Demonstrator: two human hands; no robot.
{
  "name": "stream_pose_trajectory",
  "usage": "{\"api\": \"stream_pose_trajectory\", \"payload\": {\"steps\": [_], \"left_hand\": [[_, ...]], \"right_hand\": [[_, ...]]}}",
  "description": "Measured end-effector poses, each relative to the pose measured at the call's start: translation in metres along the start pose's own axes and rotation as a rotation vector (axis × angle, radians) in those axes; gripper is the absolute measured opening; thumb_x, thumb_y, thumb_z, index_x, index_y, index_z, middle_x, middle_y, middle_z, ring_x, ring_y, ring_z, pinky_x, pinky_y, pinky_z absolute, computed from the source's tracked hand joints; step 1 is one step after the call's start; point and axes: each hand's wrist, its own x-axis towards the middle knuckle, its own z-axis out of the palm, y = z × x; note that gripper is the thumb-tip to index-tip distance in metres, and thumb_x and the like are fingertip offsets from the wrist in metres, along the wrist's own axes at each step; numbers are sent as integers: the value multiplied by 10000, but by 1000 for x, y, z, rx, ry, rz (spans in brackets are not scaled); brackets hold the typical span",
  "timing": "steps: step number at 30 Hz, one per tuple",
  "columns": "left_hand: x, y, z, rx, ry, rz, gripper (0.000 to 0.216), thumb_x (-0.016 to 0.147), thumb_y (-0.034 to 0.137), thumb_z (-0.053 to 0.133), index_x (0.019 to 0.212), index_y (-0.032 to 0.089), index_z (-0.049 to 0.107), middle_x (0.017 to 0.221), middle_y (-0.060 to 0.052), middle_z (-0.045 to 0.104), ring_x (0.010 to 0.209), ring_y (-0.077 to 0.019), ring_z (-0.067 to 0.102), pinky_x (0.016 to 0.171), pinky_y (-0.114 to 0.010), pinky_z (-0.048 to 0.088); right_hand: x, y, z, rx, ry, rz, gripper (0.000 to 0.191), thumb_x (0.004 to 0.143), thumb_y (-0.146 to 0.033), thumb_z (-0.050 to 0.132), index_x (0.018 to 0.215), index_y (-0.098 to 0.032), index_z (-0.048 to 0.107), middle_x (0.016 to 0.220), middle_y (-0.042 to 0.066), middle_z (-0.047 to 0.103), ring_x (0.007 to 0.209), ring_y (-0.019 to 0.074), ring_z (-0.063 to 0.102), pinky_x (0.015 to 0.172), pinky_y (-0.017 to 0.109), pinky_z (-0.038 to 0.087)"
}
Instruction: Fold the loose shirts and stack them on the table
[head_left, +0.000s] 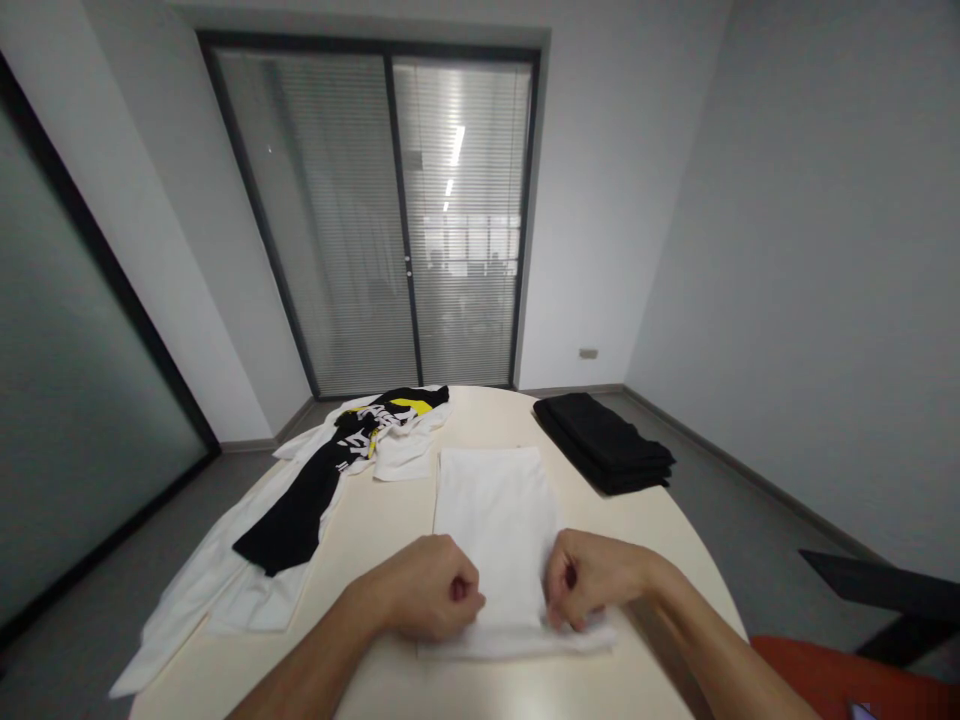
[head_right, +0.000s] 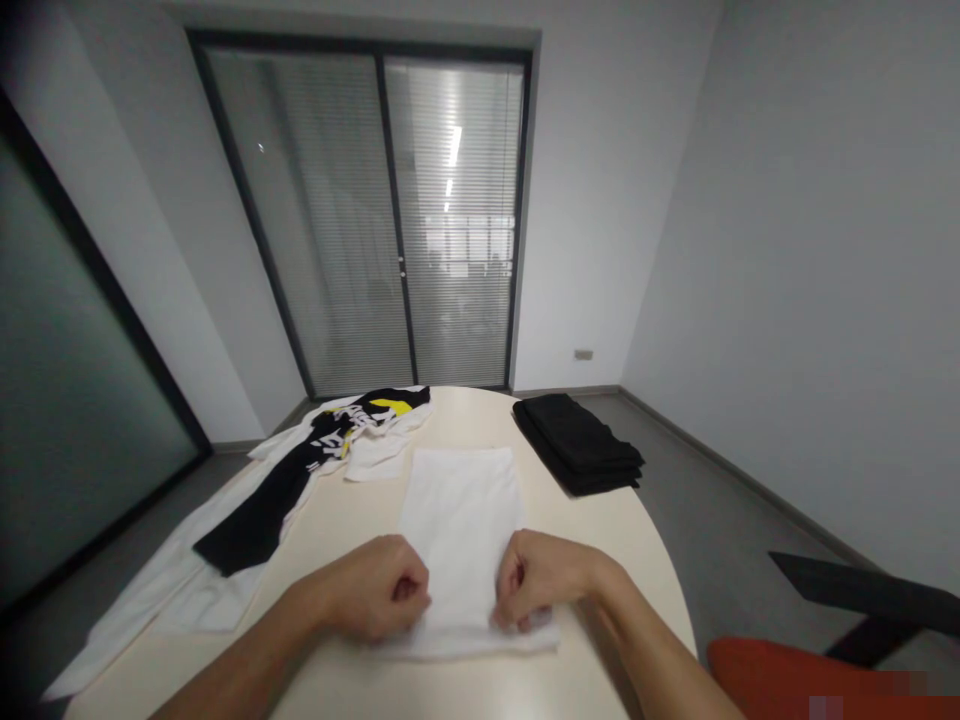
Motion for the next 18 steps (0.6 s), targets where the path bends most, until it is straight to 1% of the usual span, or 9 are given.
{"api": "stream_pose_trajectory", "payload": {"steps": [2, 4, 6, 7, 9, 11, 14, 16, 18], "left_hand": [[4, 3, 5, -29, 62, 4, 276, 915, 294, 512, 724, 199, 687, 668, 11, 679, 578, -123, 568, 589, -234, 428], [10, 1, 12, -19, 211, 13, 248, 932, 314, 513, 1017, 212, 722, 1062, -52, 737, 934, -184, 663, 846, -281, 488], [15, -7, 20, 5, 273, -2, 458, 922, 346, 548, 1364, 229, 572, 1508, -107, 481, 1360, -276, 458, 1108, -407, 370], [16, -12, 24, 17, 254, -23, 579, 917, 377, 561, 1470, 233, 463, 1612, -115, 312, 1466, -312, 301, 1169, -470, 286], [16, -21, 29, 27, 173, -80, 718, 912, 451, 569, 1554, 242, 323, 1660, -116, 152, 1520, -352, 127, 1199, -549, 195], [12, -24, 28, 20, 110, -112, 758, 897, 508, 582, 1559, 256, 315, 1653, -114, 184, 1517, -371, 124, 1195, -566, 200], [4, -17, 18, 5, 95, -88, 716, 857, 555, 626, 1493, 284, 444, 1586, -114, 363, 1467, -379, 284, 1160, -536, 296], [2, -11, 11, -12, 135, -88, 566, 905, 535, 570, 1409, 279, 545, 1427, -116, 556, 1334, -337, 481, 1099, -492, 390], [4, -11, 10, -6, 211, -100, 454, 961, 468, 500, 1359, 267, 586, 1341, -107, 619, 1257, -297, 546, 1079, -466, 412]], "right_hand": [[1, -6, 1, -1, 46, -54, 337, 789, -452, 696, 788, -129, 793, 620, 19, 669, 518, 95, 502, 508, 201, 396], [4, -10, -1, -96, 274, -188, 364, 857, -464, 638, 952, -151, 795, 816, 73, 735, 709, 159, 623, 675, 256, 495], [9, -10, -4, -251, 501, -302, 451, 872, -472, 633, 1212, -188, 717, 1182, 135, 699, 1072, 252, 626, 953, 372, 482], [11, -9, -5, -329, 560, -326, 545, 860, -489, 652, 1325, -206, 645, 1339, 152, 618, 1223, 289, 555, 1057, 431, 420], [13, -4, -8, -440, 549, -311, 706, 809, -533, 705, 1429, -234, 548, 1475, 163, 499, 1357, 332, 439, 1141, 503, 321], [11, -2, -9, -472, 474, -270, 724, 754, -555, 755, 1393, -257, 589, 1454, 154, 522, 1341, 341, 457, 1135, 506, 330], [4, -6, -9, -408, 427, -268, 530, 755, -540, 762, 1204, -260, 727, 1297, 119, 646, 1189, 298, 580, 1045, 424, 429], [1, -11, -8, -338, 398, -280, 390, 837, -496, 691, 1130, -247, 757, 1134, 90, 722, 1000, 238, 654, 904, 344, 498], [2, -12, -6, -297, 385, -281, 326, 908, -438, 606, 1110, -233, 760, 1003, 69, 753, 840, 194, 666, 778, 295, 510]]}}
